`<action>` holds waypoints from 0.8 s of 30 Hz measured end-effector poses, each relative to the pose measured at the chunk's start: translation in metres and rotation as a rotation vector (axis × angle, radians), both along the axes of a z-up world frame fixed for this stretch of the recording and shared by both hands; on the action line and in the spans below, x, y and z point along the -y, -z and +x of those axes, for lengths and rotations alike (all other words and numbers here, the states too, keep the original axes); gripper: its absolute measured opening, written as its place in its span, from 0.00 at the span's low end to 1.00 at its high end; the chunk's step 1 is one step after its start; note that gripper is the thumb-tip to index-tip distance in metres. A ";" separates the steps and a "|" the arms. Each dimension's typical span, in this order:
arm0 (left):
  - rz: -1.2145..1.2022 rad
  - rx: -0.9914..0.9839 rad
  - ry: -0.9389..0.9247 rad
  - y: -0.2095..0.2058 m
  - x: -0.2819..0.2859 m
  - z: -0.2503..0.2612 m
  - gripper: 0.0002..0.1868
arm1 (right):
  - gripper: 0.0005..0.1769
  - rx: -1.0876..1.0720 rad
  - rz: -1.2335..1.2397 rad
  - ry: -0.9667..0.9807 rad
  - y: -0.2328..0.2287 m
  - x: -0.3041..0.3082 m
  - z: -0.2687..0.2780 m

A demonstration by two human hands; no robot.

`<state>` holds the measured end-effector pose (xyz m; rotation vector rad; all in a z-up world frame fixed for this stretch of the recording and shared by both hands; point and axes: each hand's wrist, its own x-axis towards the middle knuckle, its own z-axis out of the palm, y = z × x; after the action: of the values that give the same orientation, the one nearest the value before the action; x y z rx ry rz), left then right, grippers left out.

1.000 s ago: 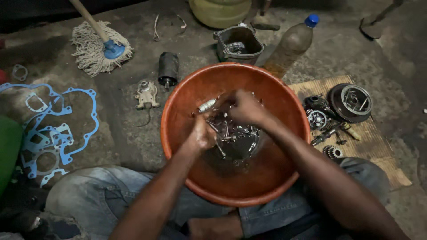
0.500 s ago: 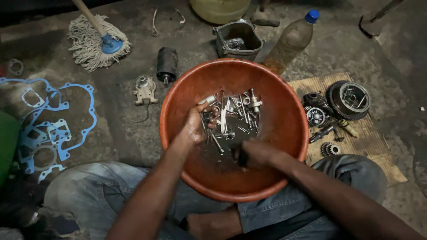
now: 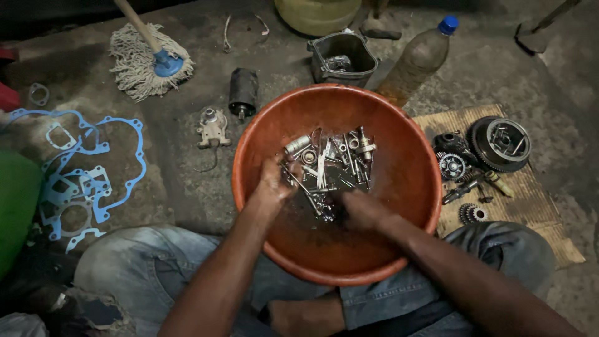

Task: The person pours a liquid from a plastic bottle into a basin containing various mechanical parts. They then use their hands to agitate and scrub the parts within the liquid, repeatedly picking up individual components to clean them before placing them back into the basin.

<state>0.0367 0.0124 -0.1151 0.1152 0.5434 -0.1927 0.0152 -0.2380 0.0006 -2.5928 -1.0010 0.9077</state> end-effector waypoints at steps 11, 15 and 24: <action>0.112 -0.063 0.006 -0.047 0.022 -0.005 0.18 | 0.11 0.052 0.018 0.042 0.020 -0.002 0.003; -0.104 0.124 0.234 0.010 0.013 0.004 0.20 | 0.14 0.071 0.064 0.026 0.001 -0.009 -0.002; 0.225 -0.331 0.110 -0.041 0.025 -0.005 0.15 | 0.17 0.082 -0.102 0.119 0.004 -0.013 -0.004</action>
<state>0.0319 -0.0121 -0.0741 0.3368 0.8893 -0.2597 0.0110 -0.2252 -0.0029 -2.7616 -0.8297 0.8496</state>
